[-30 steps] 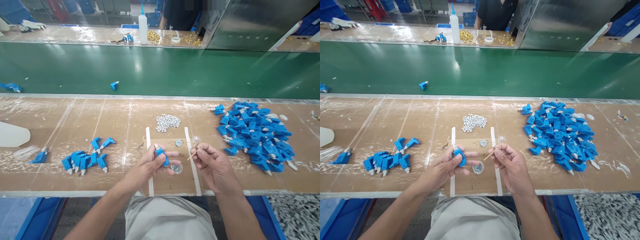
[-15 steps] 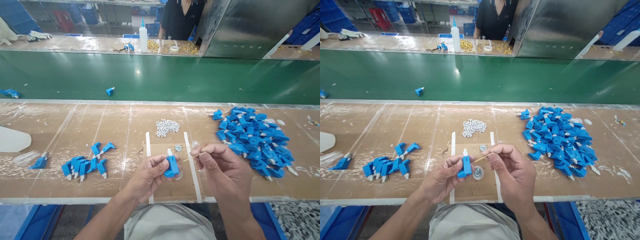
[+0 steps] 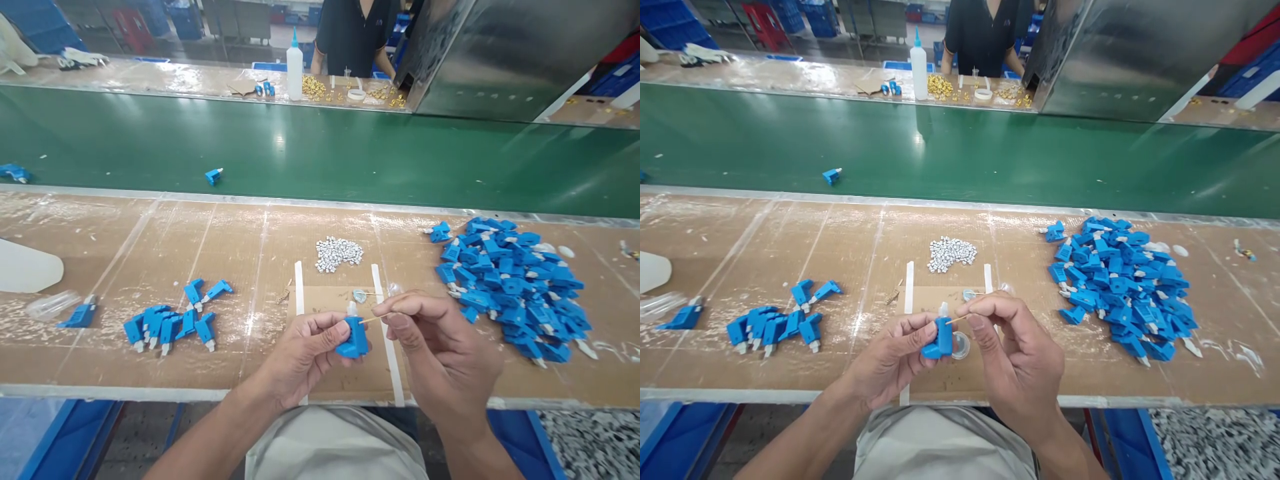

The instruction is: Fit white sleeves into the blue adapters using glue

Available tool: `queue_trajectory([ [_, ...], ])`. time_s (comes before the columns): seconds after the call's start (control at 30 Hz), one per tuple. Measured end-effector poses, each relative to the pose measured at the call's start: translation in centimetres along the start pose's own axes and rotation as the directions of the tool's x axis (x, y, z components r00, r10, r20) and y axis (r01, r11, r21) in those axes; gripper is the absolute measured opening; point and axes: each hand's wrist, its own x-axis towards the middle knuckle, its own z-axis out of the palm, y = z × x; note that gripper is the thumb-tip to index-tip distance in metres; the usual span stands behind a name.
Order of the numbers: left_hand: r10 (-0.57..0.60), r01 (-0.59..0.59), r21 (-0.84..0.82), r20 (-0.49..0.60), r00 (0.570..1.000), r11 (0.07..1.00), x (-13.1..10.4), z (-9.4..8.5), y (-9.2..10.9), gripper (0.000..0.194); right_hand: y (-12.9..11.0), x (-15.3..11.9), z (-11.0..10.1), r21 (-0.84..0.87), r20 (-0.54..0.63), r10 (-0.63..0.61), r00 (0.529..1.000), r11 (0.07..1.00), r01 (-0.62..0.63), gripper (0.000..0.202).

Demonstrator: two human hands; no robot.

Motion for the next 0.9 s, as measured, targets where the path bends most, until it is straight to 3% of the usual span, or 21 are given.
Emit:
queue_trajectory([
  [0.2,-0.006,0.006,0.000,-0.013,1.000,1.000,-0.1,-0.1,-0.1,0.022,0.3,-0.2,-0.2,-0.060,0.054,-0.020,0.998,0.998,0.023,0.011],
  [0.4,-0.015,0.015,-0.004,-0.024,1.000,1.000,0.1,-0.2,-0.3,0.023,0.3,0.1,-0.7,-0.137,0.136,-0.158,0.978,0.975,0.176,0.016],
  [0.57,-0.009,0.009,0.001,-0.004,1.000,1.000,0.4,-0.4,-0.4,0.023,0.3,0.0,-0.5,-0.133,0.175,-0.181,0.968,0.969,0.206,0.017],
  [0.73,0.033,-0.031,0.025,-0.088,0.996,0.999,0.6,-1.7,0.2,0.023,1.3,0.0,-1.3,-0.010,0.074,-0.024,0.997,1.000,0.025,0.012],
  [0.9,0.111,-0.101,0.053,-0.217,0.970,0.993,1.0,-3.8,1.2,0.023,3.6,-1.5,-2.1,-0.182,0.280,0.159,0.947,0.977,-0.111,0.010],
])
